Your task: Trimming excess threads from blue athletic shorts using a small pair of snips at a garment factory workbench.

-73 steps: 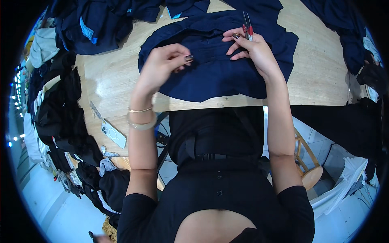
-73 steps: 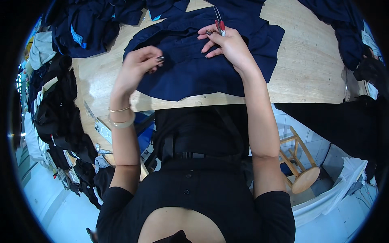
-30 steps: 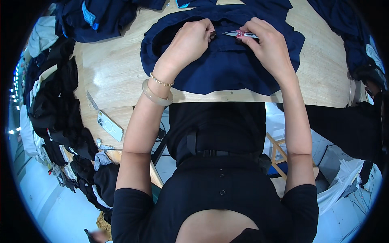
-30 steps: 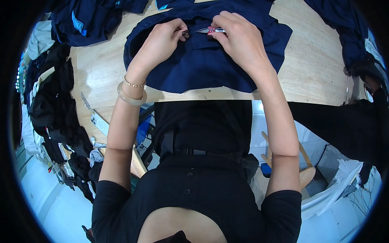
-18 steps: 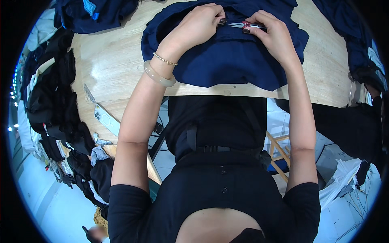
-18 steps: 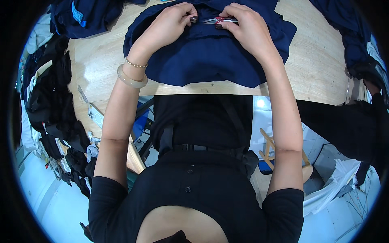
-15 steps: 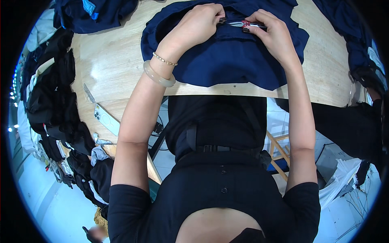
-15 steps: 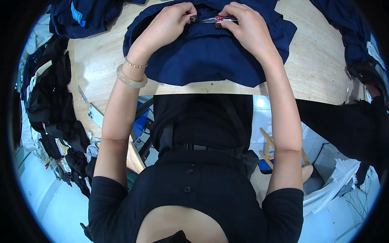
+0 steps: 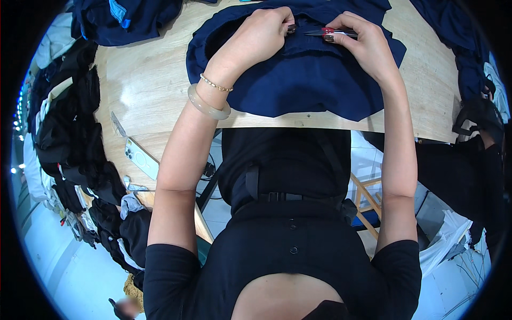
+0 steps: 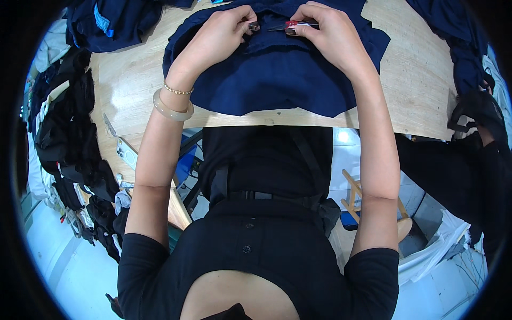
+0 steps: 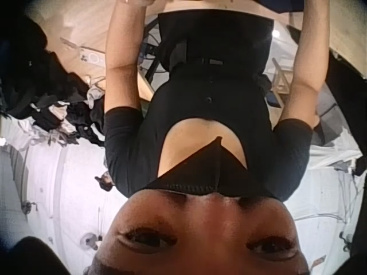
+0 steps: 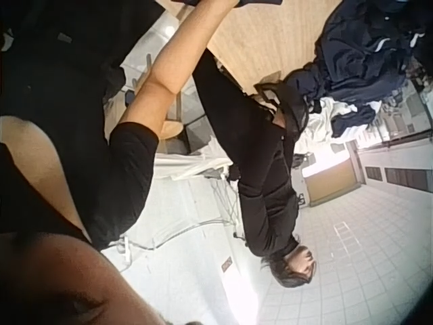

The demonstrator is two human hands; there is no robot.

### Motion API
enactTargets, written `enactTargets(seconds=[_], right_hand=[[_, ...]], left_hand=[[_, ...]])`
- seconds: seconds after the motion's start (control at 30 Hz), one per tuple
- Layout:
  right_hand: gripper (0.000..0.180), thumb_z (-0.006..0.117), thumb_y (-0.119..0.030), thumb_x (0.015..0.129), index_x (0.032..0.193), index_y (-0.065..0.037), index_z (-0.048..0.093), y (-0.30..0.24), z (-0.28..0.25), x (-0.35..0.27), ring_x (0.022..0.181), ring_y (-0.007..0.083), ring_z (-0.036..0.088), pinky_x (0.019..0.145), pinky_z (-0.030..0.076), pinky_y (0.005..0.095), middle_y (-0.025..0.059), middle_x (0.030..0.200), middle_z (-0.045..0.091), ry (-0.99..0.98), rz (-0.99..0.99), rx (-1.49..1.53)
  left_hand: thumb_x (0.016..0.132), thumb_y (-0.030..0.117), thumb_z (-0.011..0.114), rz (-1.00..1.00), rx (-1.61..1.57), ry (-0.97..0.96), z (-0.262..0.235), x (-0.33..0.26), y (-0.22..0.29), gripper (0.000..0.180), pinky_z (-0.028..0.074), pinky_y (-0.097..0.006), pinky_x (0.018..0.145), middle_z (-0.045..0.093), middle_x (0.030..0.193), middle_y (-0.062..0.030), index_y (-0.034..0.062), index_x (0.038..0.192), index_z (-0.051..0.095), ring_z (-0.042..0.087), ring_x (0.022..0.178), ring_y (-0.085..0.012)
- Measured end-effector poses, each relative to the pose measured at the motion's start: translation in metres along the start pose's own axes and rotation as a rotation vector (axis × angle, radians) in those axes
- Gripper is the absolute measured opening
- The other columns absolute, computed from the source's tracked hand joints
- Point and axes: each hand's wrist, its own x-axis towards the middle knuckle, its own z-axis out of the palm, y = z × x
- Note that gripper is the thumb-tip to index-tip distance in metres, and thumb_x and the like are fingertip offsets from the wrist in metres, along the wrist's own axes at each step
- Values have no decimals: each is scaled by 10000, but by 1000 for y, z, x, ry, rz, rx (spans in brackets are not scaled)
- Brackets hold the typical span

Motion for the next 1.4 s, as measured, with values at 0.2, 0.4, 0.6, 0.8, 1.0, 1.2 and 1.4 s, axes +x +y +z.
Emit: enactTargets(seconds=[0.2, 0.4, 0.6, 0.8, 1.0, 1.2, 1.4], right_hand=[[133, 663, -102, 844, 945, -16, 673, -13, 4, 5, 787, 195, 629, 748, 494, 286, 63, 862, 634, -14, -16, -32], [126, 670, -104, 837, 931, -21, 665, -19, 5, 9, 814, 215, 631, 755, 493, 307, 69, 884, 642, -3, -80, -113], [128, 676, -127, 834, 916, -29, 668, -18, -7, 8, 826, 219, 627, 755, 493, 313, 67, 893, 645, -6, -57, -188], [136, 685, -134, 827, 915, -32, 668, -19, 0, 10, 807, 218, 616, 749, 487, 314, 73, 865, 631, -11, -76, -161], [139, 689, -130, 822, 916, -30, 664, -28, 3, 12, 805, 231, 613, 743, 485, 314, 84, 860, 626, -16, -71, -201], [119, 664, -115, 833, 912, -26, 665, -23, -6, 6, 795, 231, 620, 736, 487, 314, 81, 853, 629, 6, -95, -156], [139, 682, -132, 828, 931, -40, 680, -16, -2, -1, 841, 241, 646, 758, 513, 321, 82, 905, 666, 1, -27, -108]], left_hand=[[962, 89, 498, -19, 43, -58, -1, -1, 0, 120, 503, -308, 674, 632, 777, -125, 5, 979, 582, 614, 685, -213], [951, 73, 505, 12, 80, -40, -2, 0, 1, 105, 498, -320, 688, 635, 783, -145, 2, 974, 579, 619, 692, -249], [947, 70, 510, -5, 75, -45, -5, -1, 5, 104, 500, -324, 694, 640, 791, -150, -1, 975, 581, 628, 707, -256], [942, 63, 512, -38, 23, -41, -3, -2, 4, 103, 502, -331, 701, 645, 802, -159, -4, 978, 581, 634, 722, -264], [932, 55, 520, -37, 49, -45, -4, -2, 8, 99, 503, -341, 706, 644, 810, -169, -9, 979, 578, 634, 734, -290], [932, 59, 520, -42, 67, -36, -7, -4, 12, 100, 499, -341, 701, 644, 802, -174, -3, 976, 585, 629, 722, -304], [932, 63, 521, -40, 86, -30, -7, -3, 13, 99, 491, -343, 681, 638, 783, -178, 1, 970, 589, 619, 695, -308]])
